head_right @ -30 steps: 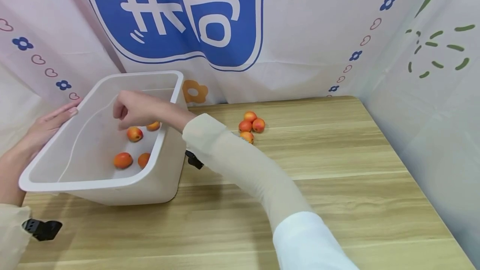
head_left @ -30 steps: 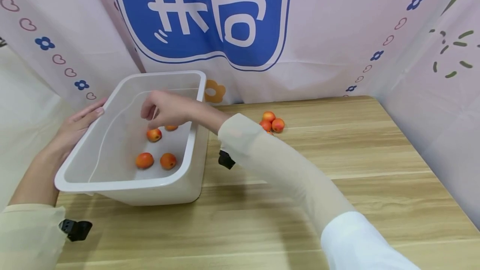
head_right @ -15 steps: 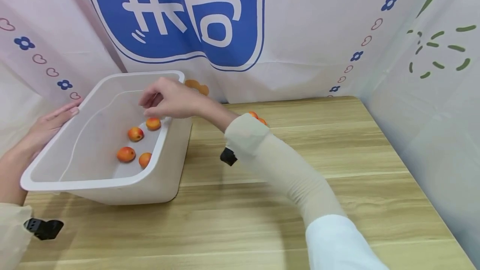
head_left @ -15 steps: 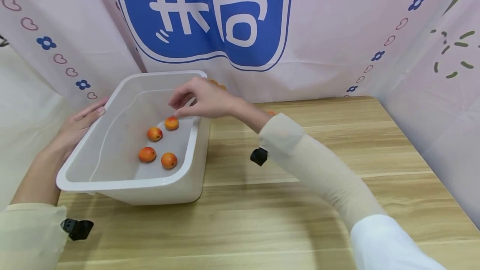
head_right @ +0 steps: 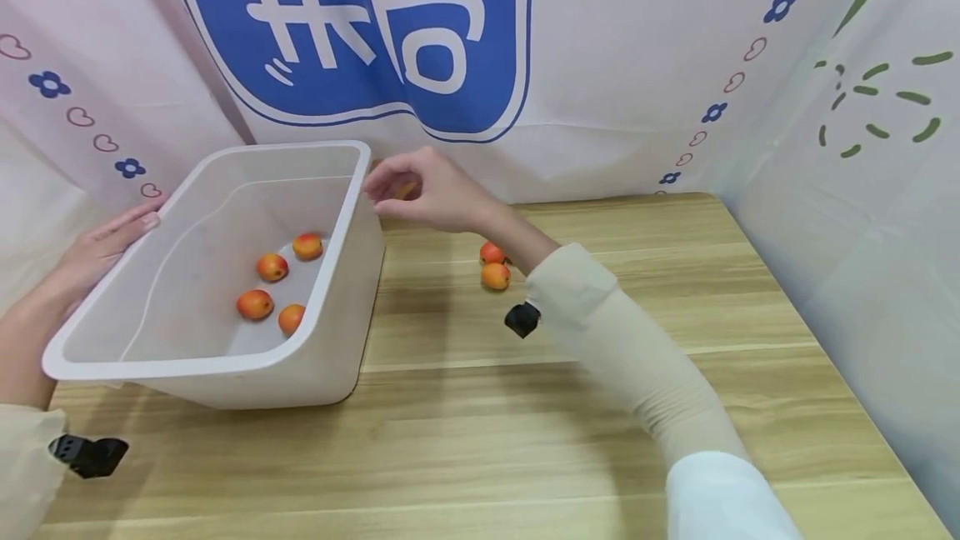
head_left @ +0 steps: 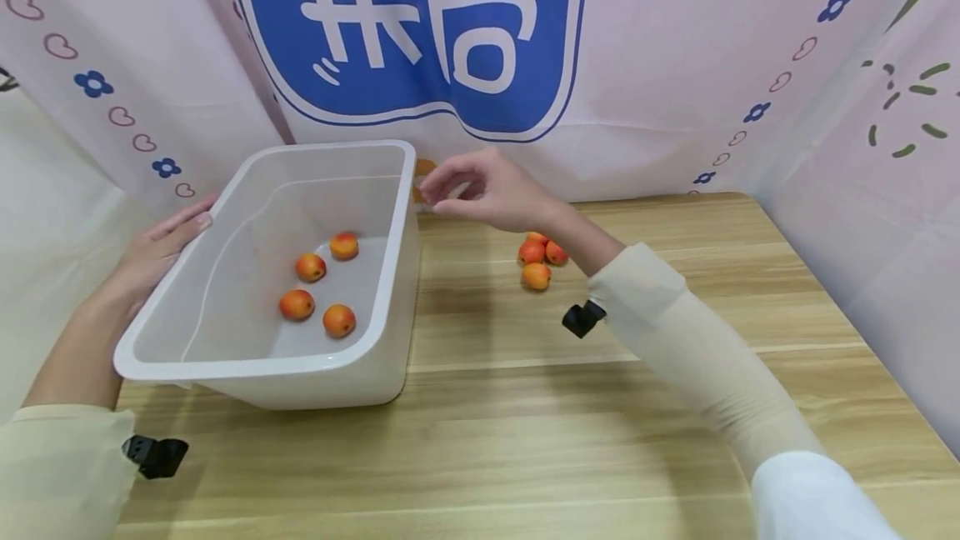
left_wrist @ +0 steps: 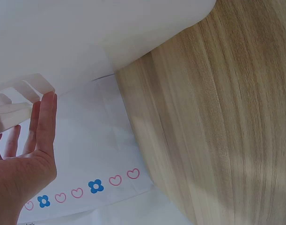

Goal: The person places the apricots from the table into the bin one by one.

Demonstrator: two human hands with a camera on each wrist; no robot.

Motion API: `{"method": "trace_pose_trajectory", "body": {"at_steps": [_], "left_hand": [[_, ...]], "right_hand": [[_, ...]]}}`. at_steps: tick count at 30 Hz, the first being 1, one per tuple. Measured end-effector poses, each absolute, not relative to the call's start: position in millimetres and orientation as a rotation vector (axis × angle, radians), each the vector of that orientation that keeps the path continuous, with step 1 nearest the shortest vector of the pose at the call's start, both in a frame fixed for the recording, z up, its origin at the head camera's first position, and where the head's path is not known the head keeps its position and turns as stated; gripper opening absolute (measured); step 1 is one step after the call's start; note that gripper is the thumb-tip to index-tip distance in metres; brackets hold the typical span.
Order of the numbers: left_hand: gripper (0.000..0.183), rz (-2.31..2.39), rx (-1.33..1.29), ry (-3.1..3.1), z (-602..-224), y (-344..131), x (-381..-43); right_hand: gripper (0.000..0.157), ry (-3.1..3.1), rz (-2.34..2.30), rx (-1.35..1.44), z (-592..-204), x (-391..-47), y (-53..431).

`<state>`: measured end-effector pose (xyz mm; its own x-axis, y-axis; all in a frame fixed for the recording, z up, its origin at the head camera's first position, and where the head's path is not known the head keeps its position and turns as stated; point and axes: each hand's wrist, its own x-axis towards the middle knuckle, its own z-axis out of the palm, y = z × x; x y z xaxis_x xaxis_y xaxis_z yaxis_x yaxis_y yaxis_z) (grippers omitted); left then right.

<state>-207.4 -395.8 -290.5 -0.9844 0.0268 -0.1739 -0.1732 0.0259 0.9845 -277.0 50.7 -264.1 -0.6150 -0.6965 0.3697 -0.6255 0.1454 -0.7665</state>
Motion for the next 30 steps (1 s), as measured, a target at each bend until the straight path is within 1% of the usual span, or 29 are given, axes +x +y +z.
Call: {"method": "trace_pose_trajectory", "body": {"at_steps": [5,13,20,22,27,30], "left_hand": [[0.051,2.098,-0.147,2.131,-289.9,-395.2,-207.3],[0.044,2.127,-0.153,2.092,-290.4,-394.8,-206.1],[0.054,2.108,-0.183,2.097,-289.6,-393.2,-204.6],[0.045,2.121,-0.169,2.087,-289.6,-393.6,-205.1],[0.031,2.145,-0.154,2.059,-288.9,-394.2,-205.3],[0.034,2.142,-0.177,2.057,-287.5,-392.8,-204.5]], "right_hand": [[0.022,2.391,-1.384,-1.282,-278.2,-281.7,76.7],[0.025,2.439,-1.199,-1.169,-309.7,-290.0,112.8],[0.024,2.490,-1.068,-1.127,-329.3,-294.7,133.8],[0.024,2.510,-1.012,-1.114,-332.0,-295.1,137.5],[0.025,2.527,-0.924,-1.078,-339.0,-294.2,143.9],[0.028,2.539,-0.905,-1.052,-342.8,-293.6,145.8]]}}
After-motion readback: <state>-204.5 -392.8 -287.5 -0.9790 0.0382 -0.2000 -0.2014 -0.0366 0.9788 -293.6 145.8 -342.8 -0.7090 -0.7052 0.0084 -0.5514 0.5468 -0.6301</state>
